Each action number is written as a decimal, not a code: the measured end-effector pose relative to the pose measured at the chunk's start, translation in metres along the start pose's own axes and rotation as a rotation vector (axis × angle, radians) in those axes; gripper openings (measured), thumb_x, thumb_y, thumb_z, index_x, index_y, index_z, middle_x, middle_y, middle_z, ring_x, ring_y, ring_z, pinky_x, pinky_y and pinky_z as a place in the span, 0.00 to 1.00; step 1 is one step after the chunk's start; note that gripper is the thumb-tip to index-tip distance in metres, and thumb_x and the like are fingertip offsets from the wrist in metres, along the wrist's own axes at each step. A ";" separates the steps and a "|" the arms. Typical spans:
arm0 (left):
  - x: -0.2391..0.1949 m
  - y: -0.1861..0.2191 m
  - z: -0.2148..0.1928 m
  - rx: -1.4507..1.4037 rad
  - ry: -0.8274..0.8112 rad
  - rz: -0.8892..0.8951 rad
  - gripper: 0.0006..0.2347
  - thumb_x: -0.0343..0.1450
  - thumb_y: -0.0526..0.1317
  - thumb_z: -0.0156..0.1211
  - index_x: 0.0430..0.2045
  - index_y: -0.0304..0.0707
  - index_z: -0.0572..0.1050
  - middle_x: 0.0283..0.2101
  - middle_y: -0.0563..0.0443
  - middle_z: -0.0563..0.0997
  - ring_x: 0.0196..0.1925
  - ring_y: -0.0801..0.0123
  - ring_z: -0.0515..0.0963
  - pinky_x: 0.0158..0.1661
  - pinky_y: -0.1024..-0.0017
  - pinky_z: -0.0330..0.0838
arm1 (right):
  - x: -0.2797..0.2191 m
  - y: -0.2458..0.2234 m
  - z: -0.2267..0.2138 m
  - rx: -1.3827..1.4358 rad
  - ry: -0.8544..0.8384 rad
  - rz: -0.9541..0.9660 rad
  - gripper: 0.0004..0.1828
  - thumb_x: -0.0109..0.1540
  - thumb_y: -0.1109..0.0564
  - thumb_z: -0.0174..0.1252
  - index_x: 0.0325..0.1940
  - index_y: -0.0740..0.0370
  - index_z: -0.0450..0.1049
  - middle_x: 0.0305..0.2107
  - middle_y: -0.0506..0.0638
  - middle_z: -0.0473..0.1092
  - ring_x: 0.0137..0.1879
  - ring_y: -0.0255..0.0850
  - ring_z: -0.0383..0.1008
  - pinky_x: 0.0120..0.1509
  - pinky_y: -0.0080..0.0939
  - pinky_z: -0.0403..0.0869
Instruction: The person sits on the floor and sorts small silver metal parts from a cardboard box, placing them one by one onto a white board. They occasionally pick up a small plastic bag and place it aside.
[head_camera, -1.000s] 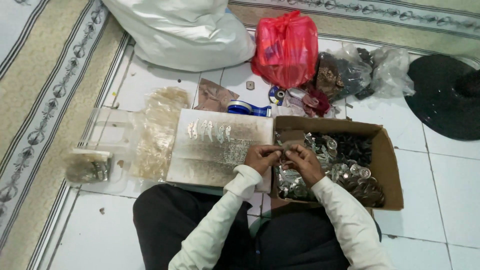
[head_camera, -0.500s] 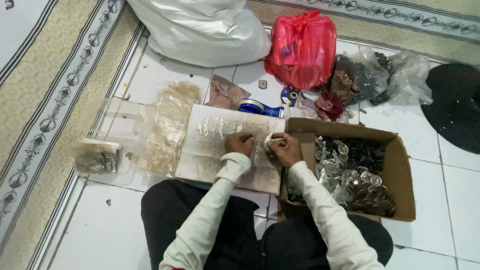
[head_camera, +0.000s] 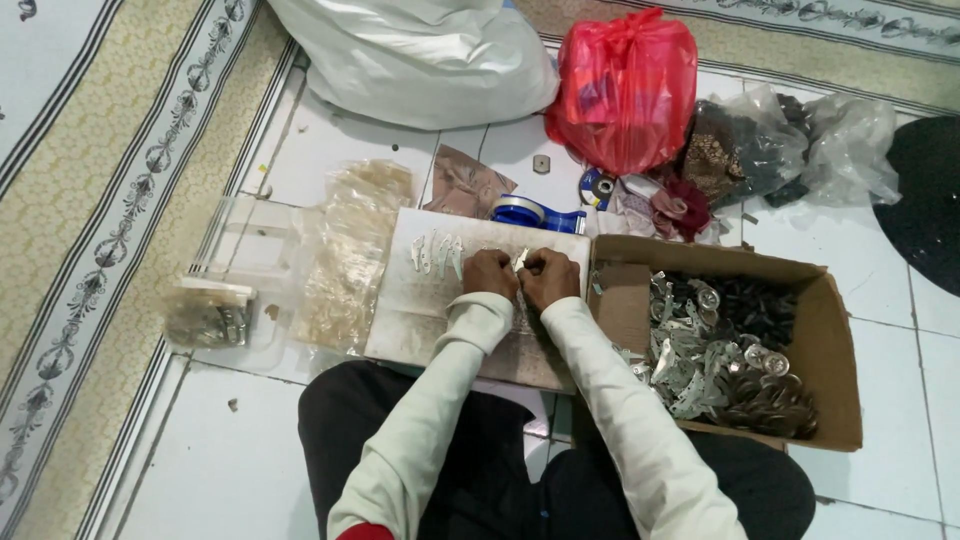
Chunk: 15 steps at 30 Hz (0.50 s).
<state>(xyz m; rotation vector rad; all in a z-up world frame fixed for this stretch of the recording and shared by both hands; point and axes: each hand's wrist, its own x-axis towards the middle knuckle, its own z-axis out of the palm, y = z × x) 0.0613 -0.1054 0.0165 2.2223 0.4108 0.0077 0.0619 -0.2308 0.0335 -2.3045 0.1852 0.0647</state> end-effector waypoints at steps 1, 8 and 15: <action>0.000 -0.005 0.004 -0.001 -0.003 0.000 0.06 0.64 0.31 0.64 0.27 0.42 0.86 0.30 0.37 0.86 0.40 0.41 0.86 0.40 0.55 0.83 | 0.000 -0.001 0.001 -0.001 0.001 0.002 0.06 0.52 0.56 0.70 0.33 0.50 0.82 0.26 0.49 0.79 0.44 0.51 0.82 0.51 0.51 0.80; -0.025 0.008 0.002 0.046 0.153 0.324 0.05 0.65 0.31 0.60 0.29 0.35 0.82 0.29 0.39 0.79 0.36 0.45 0.84 0.38 0.59 0.81 | -0.026 0.001 -0.083 0.149 0.023 -0.125 0.12 0.57 0.60 0.64 0.45 0.57 0.80 0.30 0.56 0.79 0.35 0.48 0.81 0.40 0.48 0.79; -0.109 0.099 0.032 0.060 -0.253 0.625 0.09 0.69 0.33 0.61 0.41 0.43 0.82 0.34 0.41 0.78 0.41 0.47 0.83 0.43 0.55 0.80 | -0.045 0.095 -0.231 -0.128 -0.260 -0.107 0.10 0.59 0.66 0.65 0.44 0.61 0.83 0.36 0.63 0.80 0.43 0.62 0.82 0.41 0.63 0.81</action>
